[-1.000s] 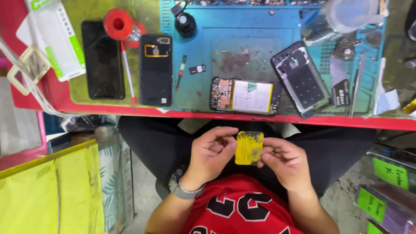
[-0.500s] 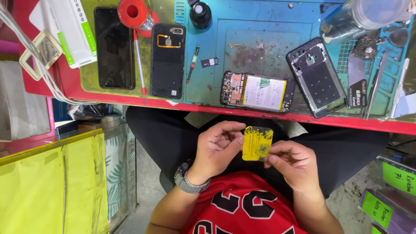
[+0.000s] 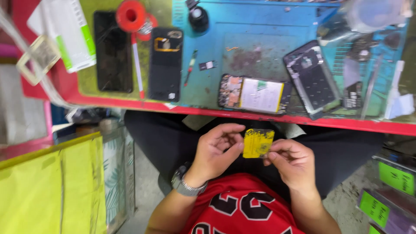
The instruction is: The person cuts a small piece of white adhesive tape using scissors and then uses tweezers to handle a small electronic component on a disassembled smartphone.
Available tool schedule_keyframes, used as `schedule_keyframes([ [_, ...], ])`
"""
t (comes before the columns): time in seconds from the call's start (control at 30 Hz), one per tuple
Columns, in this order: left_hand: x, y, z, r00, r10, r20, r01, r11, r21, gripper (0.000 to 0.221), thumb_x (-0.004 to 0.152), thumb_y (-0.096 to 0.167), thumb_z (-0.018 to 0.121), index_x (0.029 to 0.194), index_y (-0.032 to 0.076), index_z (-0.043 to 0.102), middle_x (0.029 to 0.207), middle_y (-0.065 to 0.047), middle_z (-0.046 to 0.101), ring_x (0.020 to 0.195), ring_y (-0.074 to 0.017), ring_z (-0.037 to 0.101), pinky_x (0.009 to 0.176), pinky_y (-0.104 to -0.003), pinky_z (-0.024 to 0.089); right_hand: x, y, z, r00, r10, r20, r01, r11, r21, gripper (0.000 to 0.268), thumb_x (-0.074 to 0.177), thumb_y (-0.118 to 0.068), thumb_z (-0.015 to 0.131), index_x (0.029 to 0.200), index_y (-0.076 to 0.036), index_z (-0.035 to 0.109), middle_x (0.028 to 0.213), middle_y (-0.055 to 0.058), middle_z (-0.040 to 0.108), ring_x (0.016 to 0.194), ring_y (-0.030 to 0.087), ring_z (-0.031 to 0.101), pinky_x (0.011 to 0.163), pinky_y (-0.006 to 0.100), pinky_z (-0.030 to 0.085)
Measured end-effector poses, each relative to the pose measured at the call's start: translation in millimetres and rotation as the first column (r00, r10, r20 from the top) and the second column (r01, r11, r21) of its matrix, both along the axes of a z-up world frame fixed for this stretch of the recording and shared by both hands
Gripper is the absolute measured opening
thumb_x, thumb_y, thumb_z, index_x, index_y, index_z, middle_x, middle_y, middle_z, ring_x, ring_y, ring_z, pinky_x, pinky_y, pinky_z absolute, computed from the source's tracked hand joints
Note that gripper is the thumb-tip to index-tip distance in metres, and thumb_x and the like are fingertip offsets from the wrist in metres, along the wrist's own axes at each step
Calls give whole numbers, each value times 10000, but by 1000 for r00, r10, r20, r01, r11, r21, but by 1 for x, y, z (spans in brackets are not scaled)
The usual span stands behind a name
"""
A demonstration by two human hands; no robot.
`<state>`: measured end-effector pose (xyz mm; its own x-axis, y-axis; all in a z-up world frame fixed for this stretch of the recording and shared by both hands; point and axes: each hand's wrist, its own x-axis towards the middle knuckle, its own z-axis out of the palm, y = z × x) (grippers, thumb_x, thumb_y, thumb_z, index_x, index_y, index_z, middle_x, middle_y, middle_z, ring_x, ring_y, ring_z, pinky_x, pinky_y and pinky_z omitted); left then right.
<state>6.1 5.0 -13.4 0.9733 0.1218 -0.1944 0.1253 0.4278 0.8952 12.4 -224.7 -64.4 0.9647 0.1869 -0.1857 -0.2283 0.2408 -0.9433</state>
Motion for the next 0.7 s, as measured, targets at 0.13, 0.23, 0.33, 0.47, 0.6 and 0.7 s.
schedule_keyframes([
  [0.13,-5,0,4,981,-188,-46,193,950,244,399,867,-25,762,1249,1,649,983,-115,739,879,-144,715,806,-260,620,8,6,18,998,-11,-54,6,995,-98,136,853,73,736,967,20,682,880,168,726,624,192,719,597,255,610],
  [0.23,-8,-4,-2,974,-166,-156,205,935,290,287,840,-11,767,1121,2,710,891,-86,751,798,-111,718,758,-241,637,10,8,21,998,18,-63,-25,994,-108,111,861,100,708,940,27,682,859,141,688,607,183,708,587,256,598],
  [0.33,-3,-7,2,975,-183,-123,213,922,323,257,852,15,767,1106,4,725,880,-89,763,784,-109,720,742,-232,633,5,4,19,988,125,-90,-129,991,-46,232,890,-10,751,1106,38,682,861,170,768,696,179,745,672,275,623],
  [0.47,-4,-12,-5,968,-218,-127,244,935,256,306,860,15,776,1158,9,710,795,-75,730,725,-98,686,703,-238,598,28,-12,45,992,74,103,-43,960,-277,90,892,20,731,981,4,724,813,117,719,643,145,705,603,247,580],
  [0.6,-1,-11,-2,961,-224,-160,264,911,316,277,880,63,754,1154,38,730,801,-48,719,759,-112,683,737,-254,611,77,-94,53,785,-316,532,608,556,-567,84,988,16,691,990,-65,670,869,63,708,777,140,685,775,268,553],
  [0.7,0,-10,-4,959,-214,-184,264,910,318,282,870,67,756,1151,41,743,814,-49,725,781,-117,693,751,-254,618,94,-155,53,702,-364,612,706,243,-665,168,1051,6,695,1217,33,687,933,113,714,768,140,671,727,262,555],
])
